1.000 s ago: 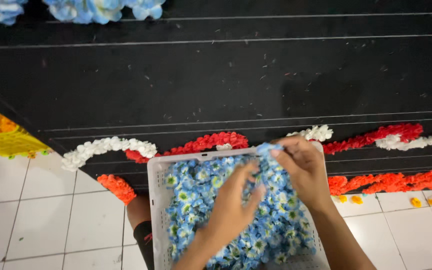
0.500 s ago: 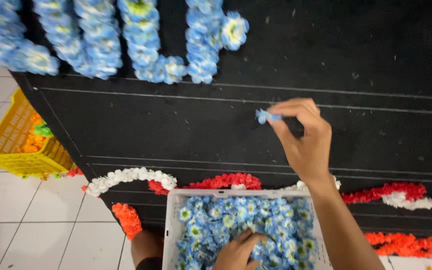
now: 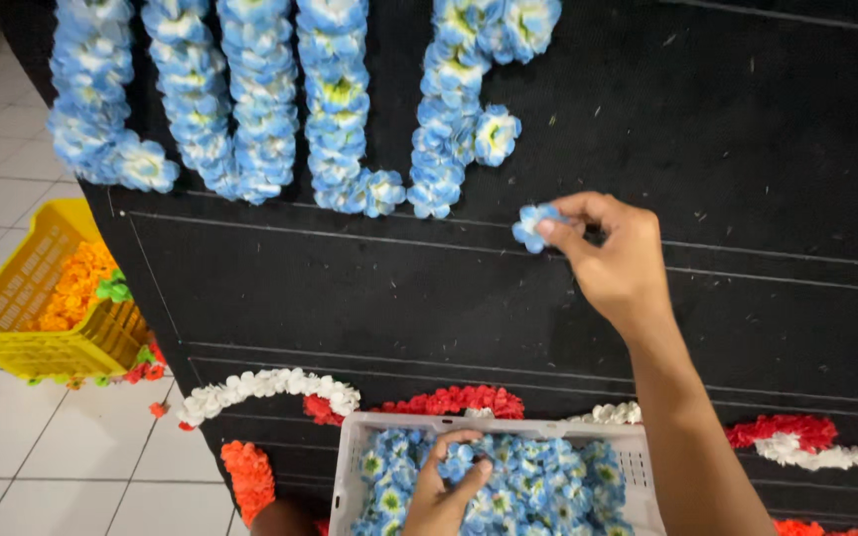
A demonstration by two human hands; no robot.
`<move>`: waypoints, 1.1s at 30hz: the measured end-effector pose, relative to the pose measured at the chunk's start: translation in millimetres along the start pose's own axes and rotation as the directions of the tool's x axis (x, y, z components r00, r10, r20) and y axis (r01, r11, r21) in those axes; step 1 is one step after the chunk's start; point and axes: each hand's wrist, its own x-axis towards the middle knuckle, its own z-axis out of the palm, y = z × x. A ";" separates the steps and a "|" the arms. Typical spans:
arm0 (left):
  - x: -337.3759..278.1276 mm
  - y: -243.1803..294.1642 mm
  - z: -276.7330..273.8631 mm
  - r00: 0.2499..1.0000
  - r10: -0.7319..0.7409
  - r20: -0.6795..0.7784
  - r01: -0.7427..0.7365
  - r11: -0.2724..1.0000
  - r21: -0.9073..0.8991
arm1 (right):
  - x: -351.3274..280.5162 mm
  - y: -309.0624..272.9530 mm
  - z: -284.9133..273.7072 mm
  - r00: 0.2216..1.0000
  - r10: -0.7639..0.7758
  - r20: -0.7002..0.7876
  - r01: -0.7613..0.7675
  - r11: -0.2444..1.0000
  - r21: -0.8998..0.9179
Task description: The person attaches blue flowers to a black board to form letters by hand, picking flowers from a white crate held on their lap while sitting low to the ground.
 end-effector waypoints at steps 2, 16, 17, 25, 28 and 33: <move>14.2 -4.0 -4.0 0.994 0.108 -0.014 -0.109 0.990 -0.085 | -4.5 -15.0 -8.9 0.985 0.158 0.064 -0.161 0.986 0.039; -17.6 88.8 27.7 0.982 0.190 -0.024 -0.189 0.950 -0.249 | 14.8 2.2 4.1 0.995 0.093 0.027 -0.095 0.994 0.046; -21.5 95.0 28.8 0.970 0.238 -0.042 -0.241 0.948 -0.209 | 14.3 5.8 6.3 1.000 0.026 0.012 -0.027 0.999 0.030; -37.0 136.2 38.4 0.901 0.434 -0.011 -0.430 0.889 -0.157 | 5.3 -16.0 0.9 1.000 0.000 0.010 0.001 0.991 -0.134; -32.6 145.8 42.0 0.884 0.465 -0.052 -0.467 0.884 -0.028 | 5.3 -8.4 -0.4 1.000 -0.005 0.010 0.006 0.993 -0.115; -37.4 156.5 57.7 0.844 0.527 -0.098 -0.532 0.846 -0.033 | 5.8 18.4 23.6 0.956 -0.264 -0.130 0.200 0.908 -0.368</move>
